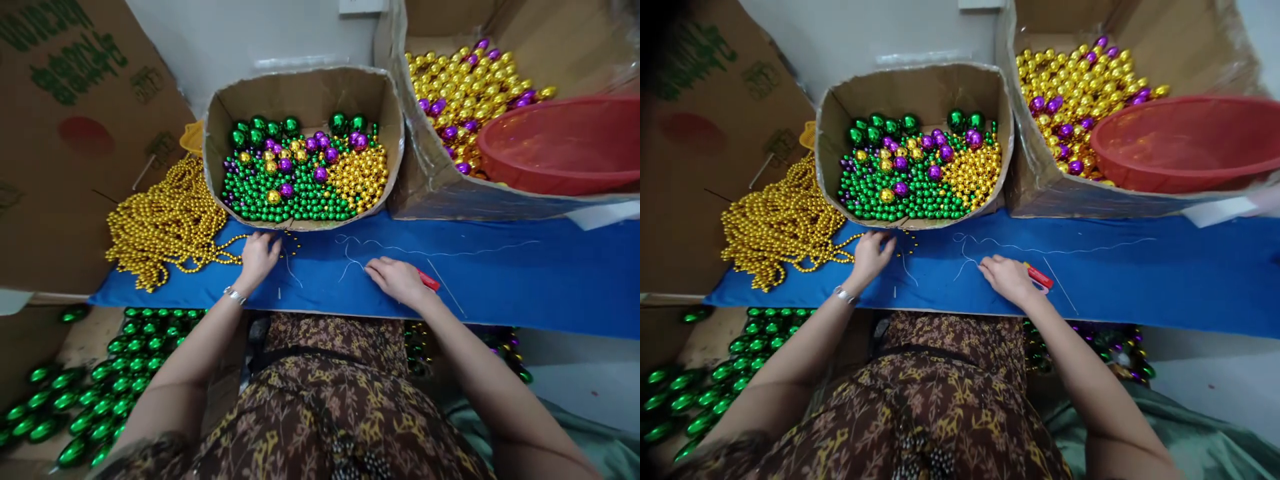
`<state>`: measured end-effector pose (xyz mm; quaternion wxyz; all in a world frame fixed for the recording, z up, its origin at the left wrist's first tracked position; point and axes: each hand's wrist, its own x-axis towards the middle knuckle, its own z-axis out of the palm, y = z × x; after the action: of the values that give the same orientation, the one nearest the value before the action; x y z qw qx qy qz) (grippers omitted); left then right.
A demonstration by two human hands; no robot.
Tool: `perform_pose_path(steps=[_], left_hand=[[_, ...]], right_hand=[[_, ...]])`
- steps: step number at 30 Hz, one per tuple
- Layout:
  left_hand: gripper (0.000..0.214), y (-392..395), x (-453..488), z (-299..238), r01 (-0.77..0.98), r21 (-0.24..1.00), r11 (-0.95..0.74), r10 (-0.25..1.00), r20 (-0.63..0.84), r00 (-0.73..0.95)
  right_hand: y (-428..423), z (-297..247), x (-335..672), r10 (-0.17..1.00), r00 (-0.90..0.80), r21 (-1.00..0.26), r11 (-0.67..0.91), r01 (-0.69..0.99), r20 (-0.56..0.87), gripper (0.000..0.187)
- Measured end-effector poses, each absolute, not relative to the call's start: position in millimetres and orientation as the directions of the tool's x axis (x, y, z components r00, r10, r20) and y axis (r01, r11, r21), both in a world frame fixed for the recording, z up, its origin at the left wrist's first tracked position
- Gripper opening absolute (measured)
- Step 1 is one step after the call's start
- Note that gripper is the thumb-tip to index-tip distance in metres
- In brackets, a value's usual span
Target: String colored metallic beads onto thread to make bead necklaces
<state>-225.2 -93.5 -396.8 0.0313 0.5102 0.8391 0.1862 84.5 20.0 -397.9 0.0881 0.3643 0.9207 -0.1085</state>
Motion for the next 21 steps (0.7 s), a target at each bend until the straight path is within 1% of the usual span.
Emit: perform_pose_path(steps=[2, 4, 8, 12, 14, 16, 21], left_hand=[[0.038, -72.3, -219.9, -410.7, 0.843, 0.246, 0.477, 0.834, 0.176, -0.523], [0.04, -57.8, -216.4, -421.1, 0.825, 0.198, 0.53, 0.807, 0.182, -0.562], [0.039, -42.8, -212.7, -432.8, 0.775, 0.186, 0.604, 0.755, 0.178, -0.631], [0.033, -34.0, -211.0, -436.2, 0.721, 0.221, 0.656, 0.714, 0.129, -0.689], [0.031, -33.1, -210.5, -435.9, 0.722, 0.247, 0.646, 0.722, 0.108, -0.683], [0.031, -36.6, -208.7, -435.0, 0.745, 0.27, 0.61, 0.752, 0.097, -0.651], [0.022, -63.2, -190.0, -433.2, 0.834, 0.351, 0.426, 0.881, 0.05, -0.471]], right_hand=[[15.9, -398.4, 80.7, 0.639, -0.728, -0.125, 0.724, 0.678, -0.248, 0.036], [12.9, -398.7, 78.1, 0.633, -0.735, -0.131, 0.729, 0.672, -0.244, 0.036], [10.3, -399.3, 76.0, 0.627, -0.75, -0.168, 0.733, 0.66, -0.209, 0.034], [9.2, -399.0, 75.3, 0.625, -0.76, -0.181, 0.738, 0.65, -0.176, 0.033], [9.5, -397.2, 76.1, 0.633, -0.753, -0.168, 0.734, 0.658, -0.179, 0.034], [10.8, -394.0, 78.0, 0.643, -0.736, -0.136, 0.726, 0.674, -0.213, 0.035], [15.2, -383.3, 83.5, 0.646, -0.686, -0.057, 0.713, 0.699, -0.335, 0.034]])
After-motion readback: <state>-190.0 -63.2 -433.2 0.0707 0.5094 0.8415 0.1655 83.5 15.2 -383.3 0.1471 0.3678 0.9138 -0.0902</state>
